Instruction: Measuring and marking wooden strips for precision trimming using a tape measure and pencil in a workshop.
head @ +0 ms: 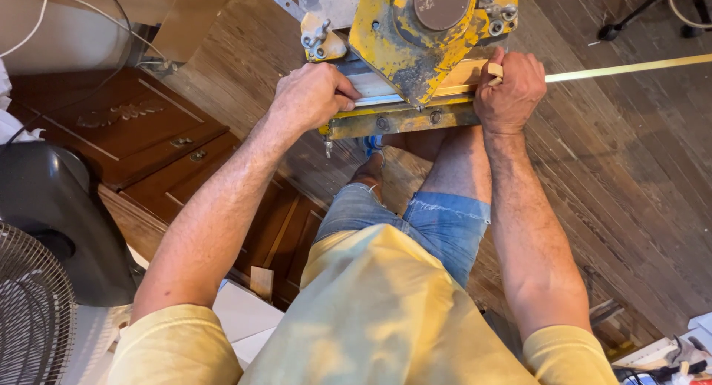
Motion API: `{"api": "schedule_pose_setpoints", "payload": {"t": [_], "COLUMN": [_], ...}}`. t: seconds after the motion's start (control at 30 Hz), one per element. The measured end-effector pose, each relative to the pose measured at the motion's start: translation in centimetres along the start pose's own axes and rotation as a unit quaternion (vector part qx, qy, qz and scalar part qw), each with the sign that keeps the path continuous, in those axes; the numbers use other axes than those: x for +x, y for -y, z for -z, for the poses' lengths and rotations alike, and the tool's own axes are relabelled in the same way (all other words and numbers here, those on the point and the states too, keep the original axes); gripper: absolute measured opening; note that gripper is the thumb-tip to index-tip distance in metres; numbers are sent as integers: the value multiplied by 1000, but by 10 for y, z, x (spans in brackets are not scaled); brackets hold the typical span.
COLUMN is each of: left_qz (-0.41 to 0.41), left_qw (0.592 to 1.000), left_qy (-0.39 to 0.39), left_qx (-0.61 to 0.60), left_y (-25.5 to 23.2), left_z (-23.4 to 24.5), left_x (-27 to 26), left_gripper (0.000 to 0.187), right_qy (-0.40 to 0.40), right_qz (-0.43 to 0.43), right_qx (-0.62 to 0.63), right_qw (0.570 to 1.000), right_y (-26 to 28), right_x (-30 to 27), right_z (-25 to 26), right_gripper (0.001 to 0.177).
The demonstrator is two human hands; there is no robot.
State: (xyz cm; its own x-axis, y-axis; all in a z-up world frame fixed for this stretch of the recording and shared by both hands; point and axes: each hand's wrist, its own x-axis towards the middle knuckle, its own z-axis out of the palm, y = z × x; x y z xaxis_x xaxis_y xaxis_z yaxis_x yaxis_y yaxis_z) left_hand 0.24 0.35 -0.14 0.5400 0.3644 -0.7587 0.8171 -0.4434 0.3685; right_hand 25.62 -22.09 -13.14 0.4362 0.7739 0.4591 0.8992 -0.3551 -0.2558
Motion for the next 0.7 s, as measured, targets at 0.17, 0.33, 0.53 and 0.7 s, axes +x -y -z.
{"api": "schedule_pose_setpoints", "payload": {"t": [0.17,0.33,0.53,0.7], "left_qz": [14,20,18,21], "left_qw": [1000,1000,1000,1000], "left_qy": [16,14,16,10], "left_qx": [0,-11,2,3], "left_y": [-6,-8,-9,-7], "left_z": [5,6,5,2], "left_x": [-2,-4,-5,-2], "left_gripper": [20,19,21,19], "right_qy": [1,-6,-13,-8], "right_qz": [-7,-7,-10,0], "right_qx": [-8,7,3,14], "right_qw": [1000,1000,1000,1000], "right_y": [-5,-4,-5,-7], "right_x": [-4,-2,-3,-3], "right_z": [-5,-4,-6,-5], "right_gripper": [46,45,45,45]}}
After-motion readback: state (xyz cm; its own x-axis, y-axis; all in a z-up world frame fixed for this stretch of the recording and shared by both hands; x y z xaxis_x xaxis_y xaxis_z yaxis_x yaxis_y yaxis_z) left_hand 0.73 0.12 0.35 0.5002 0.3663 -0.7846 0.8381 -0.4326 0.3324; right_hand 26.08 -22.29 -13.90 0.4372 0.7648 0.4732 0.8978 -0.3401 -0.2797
